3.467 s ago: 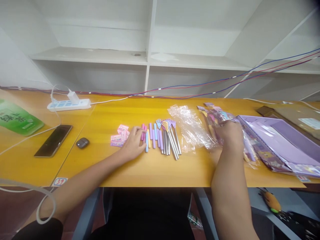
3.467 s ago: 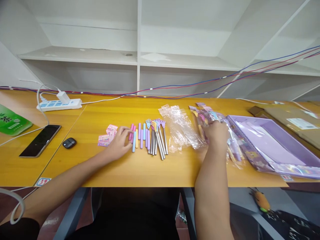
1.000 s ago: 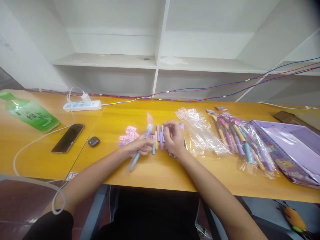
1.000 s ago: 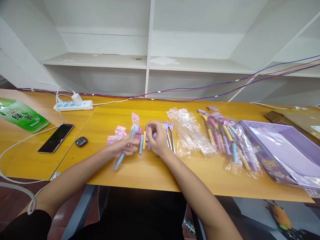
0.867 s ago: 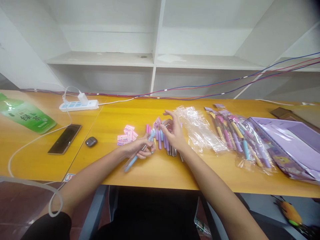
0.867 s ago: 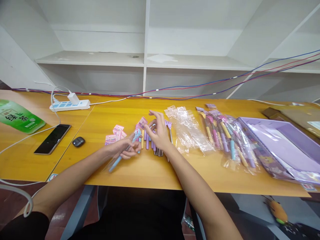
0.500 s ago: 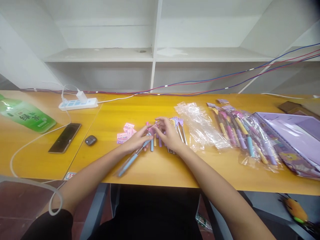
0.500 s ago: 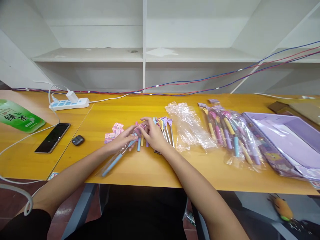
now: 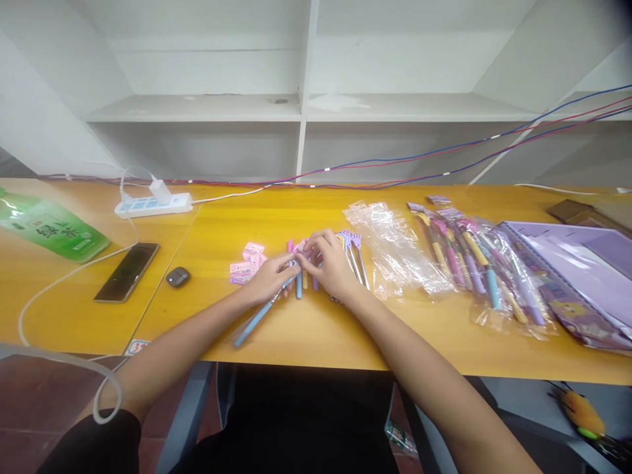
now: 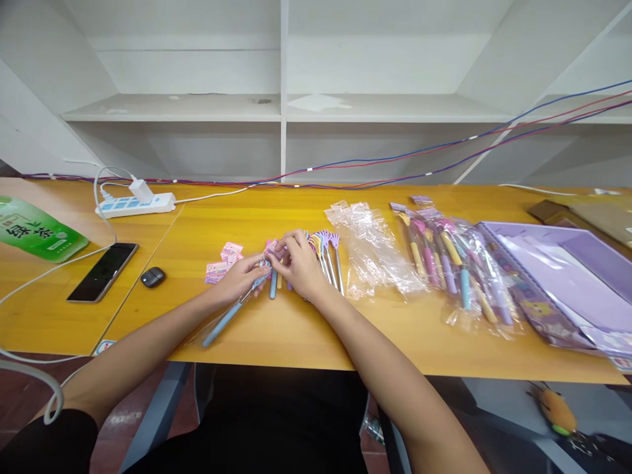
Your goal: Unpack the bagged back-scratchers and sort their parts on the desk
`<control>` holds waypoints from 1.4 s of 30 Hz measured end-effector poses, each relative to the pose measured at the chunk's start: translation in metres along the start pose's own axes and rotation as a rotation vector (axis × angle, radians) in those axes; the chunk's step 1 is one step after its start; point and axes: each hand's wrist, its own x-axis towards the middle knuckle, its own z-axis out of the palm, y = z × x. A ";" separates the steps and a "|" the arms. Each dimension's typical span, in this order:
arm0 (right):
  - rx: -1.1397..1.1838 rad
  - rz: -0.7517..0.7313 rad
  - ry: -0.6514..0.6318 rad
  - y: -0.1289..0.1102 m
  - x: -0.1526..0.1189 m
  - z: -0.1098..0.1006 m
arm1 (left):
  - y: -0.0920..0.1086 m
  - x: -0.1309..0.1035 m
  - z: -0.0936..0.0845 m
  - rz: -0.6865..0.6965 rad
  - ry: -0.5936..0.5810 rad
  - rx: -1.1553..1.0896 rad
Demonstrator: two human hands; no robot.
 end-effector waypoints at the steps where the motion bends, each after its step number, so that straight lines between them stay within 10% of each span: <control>1: -0.005 -0.004 -0.003 0.000 0.000 0.000 | 0.001 0.000 0.001 0.003 -0.005 0.007; 42: 0.002 -0.097 -0.072 0.001 -0.001 -0.007 | 0.009 -0.008 0.010 0.248 0.064 0.355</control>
